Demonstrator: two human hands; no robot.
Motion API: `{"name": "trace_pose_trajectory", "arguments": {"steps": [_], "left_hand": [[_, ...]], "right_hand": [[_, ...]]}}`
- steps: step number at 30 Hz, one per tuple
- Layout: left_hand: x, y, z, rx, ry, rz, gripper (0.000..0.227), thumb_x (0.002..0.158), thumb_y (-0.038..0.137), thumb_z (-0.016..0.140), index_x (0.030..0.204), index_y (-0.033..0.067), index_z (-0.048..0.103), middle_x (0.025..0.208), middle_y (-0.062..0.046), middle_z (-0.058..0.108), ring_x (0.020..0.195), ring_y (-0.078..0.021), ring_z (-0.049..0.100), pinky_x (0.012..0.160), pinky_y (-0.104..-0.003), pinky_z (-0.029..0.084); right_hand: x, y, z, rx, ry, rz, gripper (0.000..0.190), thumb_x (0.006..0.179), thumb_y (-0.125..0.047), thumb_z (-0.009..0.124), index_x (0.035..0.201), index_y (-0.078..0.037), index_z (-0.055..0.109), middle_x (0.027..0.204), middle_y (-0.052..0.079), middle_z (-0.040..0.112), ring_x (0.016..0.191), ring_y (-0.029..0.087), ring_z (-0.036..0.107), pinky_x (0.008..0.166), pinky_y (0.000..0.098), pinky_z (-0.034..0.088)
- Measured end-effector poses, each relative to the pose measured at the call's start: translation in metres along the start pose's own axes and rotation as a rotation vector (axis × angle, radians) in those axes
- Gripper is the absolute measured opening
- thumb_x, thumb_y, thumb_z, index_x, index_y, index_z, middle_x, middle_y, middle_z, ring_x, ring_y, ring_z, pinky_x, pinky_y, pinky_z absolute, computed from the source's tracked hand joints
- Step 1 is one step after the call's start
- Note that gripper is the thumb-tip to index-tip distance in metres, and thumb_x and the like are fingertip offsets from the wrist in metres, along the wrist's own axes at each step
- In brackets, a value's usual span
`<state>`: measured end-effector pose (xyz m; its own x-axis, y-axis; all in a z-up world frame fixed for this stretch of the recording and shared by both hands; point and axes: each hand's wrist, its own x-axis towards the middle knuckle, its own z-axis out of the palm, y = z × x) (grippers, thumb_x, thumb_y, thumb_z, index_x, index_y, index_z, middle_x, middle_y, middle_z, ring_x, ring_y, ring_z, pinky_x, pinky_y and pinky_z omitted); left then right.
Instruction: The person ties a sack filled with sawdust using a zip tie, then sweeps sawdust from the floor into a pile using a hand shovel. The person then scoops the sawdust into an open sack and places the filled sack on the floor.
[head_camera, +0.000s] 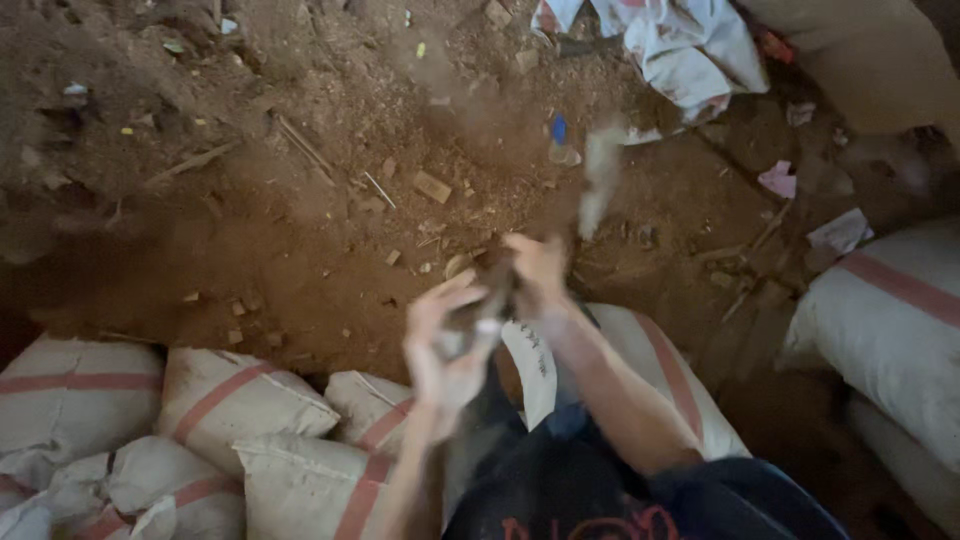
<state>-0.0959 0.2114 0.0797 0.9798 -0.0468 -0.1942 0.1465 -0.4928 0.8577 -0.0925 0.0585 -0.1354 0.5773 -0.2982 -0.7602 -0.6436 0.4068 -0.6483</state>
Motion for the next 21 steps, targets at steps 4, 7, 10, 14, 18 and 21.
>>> {"name": "trace_pose_trajectory", "arguments": {"steps": [4,7,10,14,18,21], "left_hand": [[-0.004,-0.037,0.137,-1.014,-0.247,-0.223,0.022,0.092,0.009,0.078,0.112,0.0095,0.07,0.137,-0.012,0.066,0.126,-0.0242,0.063,0.107,-0.043,0.053],[-0.005,-0.068,0.214,-0.723,-0.306,-0.292,0.018,0.095,0.005,0.077,0.109,0.0042,0.067,0.122,-0.013,0.069,0.117,-0.0215,0.064,0.105,-0.038,0.05],[0.015,-0.098,0.244,-0.732,-0.301,-0.275,0.016,0.095,0.007,0.076,0.106,0.0039,0.065,0.117,-0.009,0.071,0.114,-0.0195,0.066,0.104,-0.037,0.052],[0.052,-0.148,0.2,-0.757,-0.355,-0.335,0.018,0.095,0.012,0.073,0.107,0.0018,0.066,0.117,-0.009,0.07,0.111,-0.0176,0.064,0.1,-0.033,0.051],[0.103,-0.178,0.107,-0.82,-0.318,-0.314,0.021,0.094,0.019,0.075,0.103,0.0026,0.067,0.113,-0.01,0.073,0.105,-0.0176,0.066,0.091,-0.033,0.055],[0.132,-0.208,-0.014,-0.565,-0.259,-0.338,0.02,0.095,0.021,0.076,0.101,0.0033,0.069,0.102,-0.015,0.071,0.089,-0.0214,0.063,0.078,-0.038,0.054]], "right_hand": [[0.073,0.055,-0.146,0.05,0.203,0.125,0.013,0.094,-0.008,0.069,0.1,0.003,0.071,0.092,0.012,0.067,0.076,0.022,0.064,0.061,0.0403,0.054],[0.109,0.099,-0.214,0.06,0.274,0.21,0.015,0.098,-0.015,0.071,0.101,0.0,0.067,0.095,0.011,0.063,0.078,0.024,0.062,0.064,0.0421,0.054],[0.138,0.111,-0.228,0.435,0.398,0.481,0.025,0.095,-0.019,0.072,0.113,-0.004,0.065,0.109,0.012,0.062,0.088,0.027,0.065,0.072,0.0443,0.059],[0.155,0.108,-0.171,0.31,0.428,0.499,0.031,0.092,-0.02,0.064,0.119,-0.006,0.062,0.119,0.015,0.063,0.103,0.028,0.064,0.082,0.0465,0.056],[0.153,0.106,-0.042,0.143,0.653,0.453,0.045,0.086,-0.015,0.074,0.123,-0.003,0.05,0.122,0.018,0.059,0.107,0.03,0.065,0.083,0.0498,0.058],[0.136,0.121,0.092,0.035,0.595,0.313,0.037,0.083,-0.019,0.077,0.11,0.004,0.064,0.107,0.016,0.066,0.095,0.027,0.061,0.074,0.0476,0.051]]}}
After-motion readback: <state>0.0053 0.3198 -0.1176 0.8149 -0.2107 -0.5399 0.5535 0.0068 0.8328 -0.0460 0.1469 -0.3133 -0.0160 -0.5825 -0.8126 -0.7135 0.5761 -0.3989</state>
